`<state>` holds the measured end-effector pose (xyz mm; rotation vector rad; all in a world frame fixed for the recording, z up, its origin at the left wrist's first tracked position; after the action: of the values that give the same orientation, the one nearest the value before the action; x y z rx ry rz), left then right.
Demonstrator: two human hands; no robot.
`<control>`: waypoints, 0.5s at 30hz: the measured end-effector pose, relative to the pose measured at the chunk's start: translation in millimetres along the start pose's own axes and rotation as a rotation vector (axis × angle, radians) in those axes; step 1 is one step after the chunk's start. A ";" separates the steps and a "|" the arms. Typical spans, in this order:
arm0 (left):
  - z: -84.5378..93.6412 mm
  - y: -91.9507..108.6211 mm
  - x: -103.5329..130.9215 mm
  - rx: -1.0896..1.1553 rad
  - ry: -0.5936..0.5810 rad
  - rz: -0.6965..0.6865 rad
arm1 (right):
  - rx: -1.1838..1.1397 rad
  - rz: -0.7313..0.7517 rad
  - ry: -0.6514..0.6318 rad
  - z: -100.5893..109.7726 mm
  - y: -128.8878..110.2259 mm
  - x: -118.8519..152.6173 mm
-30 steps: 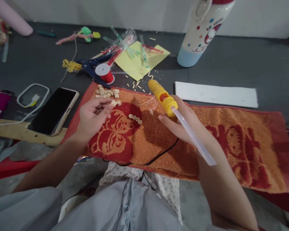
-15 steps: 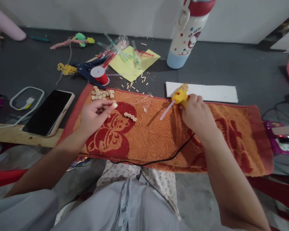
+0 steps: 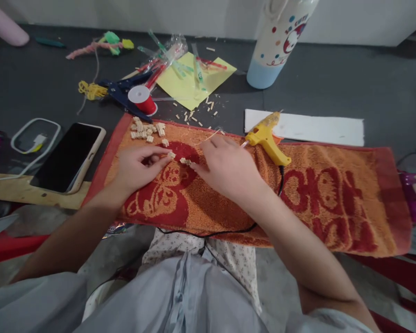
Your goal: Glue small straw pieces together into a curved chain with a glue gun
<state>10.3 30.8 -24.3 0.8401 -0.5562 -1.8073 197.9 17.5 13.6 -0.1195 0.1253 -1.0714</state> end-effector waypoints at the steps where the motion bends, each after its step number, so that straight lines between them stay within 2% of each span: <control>1: -0.9 1.7 0.1 -0.021 -0.017 -0.017 | -0.009 0.013 -0.005 -6.6 -5.9 -2.8; 6: -4.6 6.5 1.0 -0.095 -0.087 -0.043 | -0.010 0.027 -0.065 -29.3 -15.8 -4.5; 15: -10.3 3.9 2.0 -0.132 -0.137 -0.008 | -0.042 0.005 -0.078 -37.7 -18.9 -3.7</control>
<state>20.0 27.7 -28.8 0.6331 -0.5151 -1.8966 173.8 10.4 -20.4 -0.1985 0.0774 -1.0582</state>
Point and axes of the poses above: each hand's wrist, its own x-axis away from the middle knuckle, its own z-axis out of the back of the hand, y = z × x, the point moved 7 cm from there along -x, towards the middle knuckle, and after that the axes turned 3 degrees about -y, right-handed, at the moved point
